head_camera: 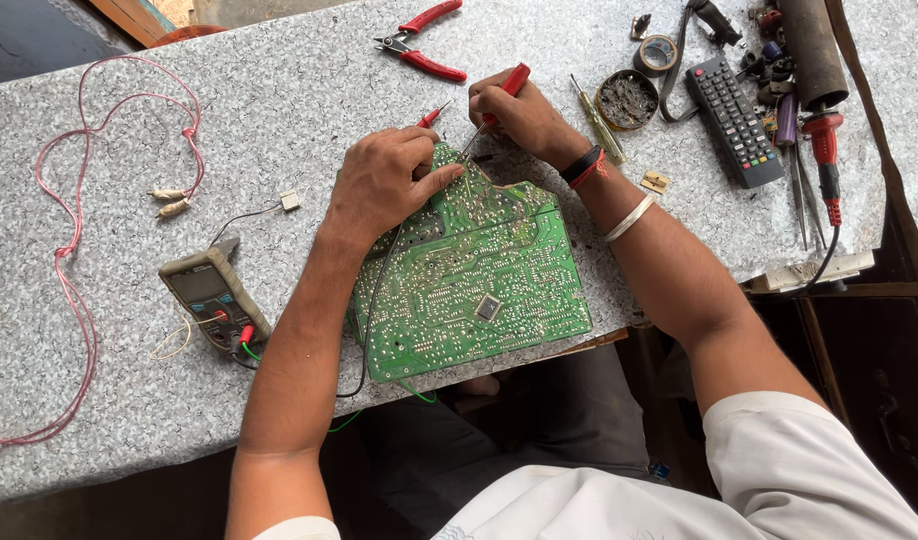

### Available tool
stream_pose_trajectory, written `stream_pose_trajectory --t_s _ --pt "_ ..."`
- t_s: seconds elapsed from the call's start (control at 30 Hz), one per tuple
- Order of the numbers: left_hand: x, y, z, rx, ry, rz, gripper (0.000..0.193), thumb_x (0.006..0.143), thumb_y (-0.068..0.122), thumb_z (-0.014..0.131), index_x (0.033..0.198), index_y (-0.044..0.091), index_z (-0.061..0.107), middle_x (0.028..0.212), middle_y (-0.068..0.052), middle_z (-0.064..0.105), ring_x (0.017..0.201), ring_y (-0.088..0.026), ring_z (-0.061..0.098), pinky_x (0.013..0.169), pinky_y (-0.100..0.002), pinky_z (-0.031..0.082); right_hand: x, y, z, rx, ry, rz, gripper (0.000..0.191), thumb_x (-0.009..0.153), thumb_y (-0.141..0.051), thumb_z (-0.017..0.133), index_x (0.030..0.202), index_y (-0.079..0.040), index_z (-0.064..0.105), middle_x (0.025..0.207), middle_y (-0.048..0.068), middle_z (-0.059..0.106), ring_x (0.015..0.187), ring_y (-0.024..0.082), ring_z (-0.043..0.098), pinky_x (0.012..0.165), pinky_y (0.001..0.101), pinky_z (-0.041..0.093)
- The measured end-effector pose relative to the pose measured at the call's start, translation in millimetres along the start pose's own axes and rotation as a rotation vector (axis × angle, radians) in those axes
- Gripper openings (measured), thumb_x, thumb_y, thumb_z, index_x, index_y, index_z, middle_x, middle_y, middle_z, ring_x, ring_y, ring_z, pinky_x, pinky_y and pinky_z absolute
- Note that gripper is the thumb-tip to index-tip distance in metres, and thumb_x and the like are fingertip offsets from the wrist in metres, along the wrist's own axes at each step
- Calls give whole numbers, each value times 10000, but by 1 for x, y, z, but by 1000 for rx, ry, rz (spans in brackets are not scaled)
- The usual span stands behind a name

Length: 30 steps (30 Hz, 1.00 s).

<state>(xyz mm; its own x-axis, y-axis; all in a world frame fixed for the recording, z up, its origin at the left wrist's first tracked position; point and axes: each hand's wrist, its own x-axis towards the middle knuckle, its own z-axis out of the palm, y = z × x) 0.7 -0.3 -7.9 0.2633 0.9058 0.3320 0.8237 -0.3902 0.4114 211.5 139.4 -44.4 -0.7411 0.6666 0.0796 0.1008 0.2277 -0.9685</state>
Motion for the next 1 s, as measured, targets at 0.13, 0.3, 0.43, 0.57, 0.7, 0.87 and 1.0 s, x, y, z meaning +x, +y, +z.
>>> stream_pose_trajectory --t_s 0.13,0.3,0.43,0.57,0.7,0.87,1.0 --pt "-1 -1 0 6 12 21 506 893 498 796 713 80 575 680 -37 574 653 -209 588 662 -417 496 0 -1 0 4 -10 -3 287 938 -187 443 704 -48 534 681 -15 509 634 80 439 600 273 403" --pt "-1 -2 1 12 31 47 505 897 499 793 719 81 572 694 -35 576 660 -205 589 661 -414 495 0 0 2 2 23 53 305 940 -211 440 700 -56 547 661 -17 498 613 82 415 570 272 373" --pt "-1 -1 2 10 19 24 505 902 498 792 717 82 573 681 -37 568 650 -205 580 659 -411 493 3 2 5 27 44 12 325 959 -230 430 702 -58 533 677 -15 516 634 87 427 601 276 388" --pt "0 1 1 -4 6 1 496 891 496 792 714 84 579 670 -37 568 633 -206 581 657 -412 493 4 3 8 38 58 -32 333 961 -238 427 701 -57 530 688 -10 523 652 93 439 626 282 403" --pt "0 2 -3 -7 30 32 505 902 467 805 718 60 568 694 -60 570 653 -235 590 653 -425 485 3 2 10 34 90 -15 321 965 -232 445 710 -53 522 690 -5 508 656 97 426 627 285 393" --pt "1 5 -6 -25 31 25 486 900 436 813 734 52 565 711 -66 591 675 -263 617 669 -441 489 2 0 9 23 103 -19 325 969 -210 458 689 -51 509 663 -3 476 641 98 401 613 288 372" --pt "1 6 -8 -88 30 -3 415 899 411 816 822 70 594 729 -61 636 706 -278 653 697 -449 505 0 -2 13 32 130 -70 310 952 -190 448 685 -43 505 652 -1 452 622 97 400 591 291 358"
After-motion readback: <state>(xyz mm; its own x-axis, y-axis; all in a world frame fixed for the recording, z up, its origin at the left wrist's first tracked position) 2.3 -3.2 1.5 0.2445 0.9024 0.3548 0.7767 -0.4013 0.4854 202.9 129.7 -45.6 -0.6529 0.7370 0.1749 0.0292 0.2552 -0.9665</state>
